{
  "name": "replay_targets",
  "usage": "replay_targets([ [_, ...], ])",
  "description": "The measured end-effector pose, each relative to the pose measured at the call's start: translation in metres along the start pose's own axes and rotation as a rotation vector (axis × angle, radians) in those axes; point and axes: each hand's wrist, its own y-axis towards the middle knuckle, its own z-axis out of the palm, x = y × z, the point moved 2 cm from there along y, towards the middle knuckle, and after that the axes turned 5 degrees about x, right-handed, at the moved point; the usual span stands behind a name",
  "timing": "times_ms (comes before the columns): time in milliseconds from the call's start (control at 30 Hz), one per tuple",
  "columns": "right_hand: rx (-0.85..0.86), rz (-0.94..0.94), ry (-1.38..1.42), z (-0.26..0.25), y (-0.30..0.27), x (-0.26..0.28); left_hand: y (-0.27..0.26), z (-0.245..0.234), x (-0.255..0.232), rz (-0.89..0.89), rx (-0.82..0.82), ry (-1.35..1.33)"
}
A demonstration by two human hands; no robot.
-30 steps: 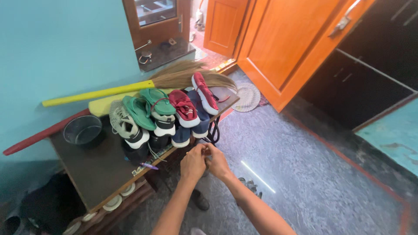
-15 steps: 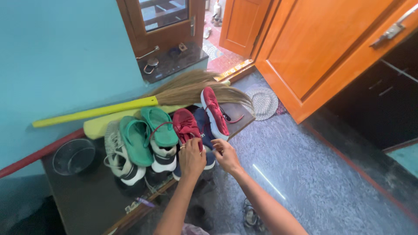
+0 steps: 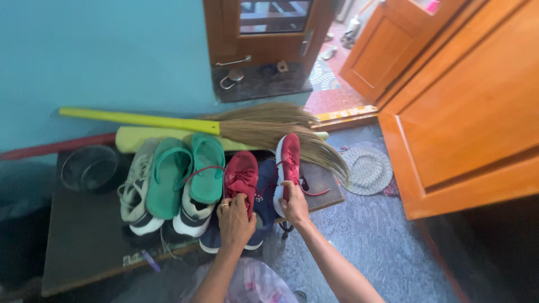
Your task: The person picks up various pairs of shoes and sandals from a cluttered wooden rack and places them into a cabinet. The items handled include beige sandals, red sneakers, green flip-flops, blue slip-ons, white sneakers, and black boots. The person also places a plastic bag and a patterned cloth into the cabinet.
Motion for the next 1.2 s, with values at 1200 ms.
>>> replay_targets([
  [1200,0.236,0.170,-0.439,0.063,-0.001,0.103,0.141,-0.015,0.137,-0.577,0.129,-0.197],
])
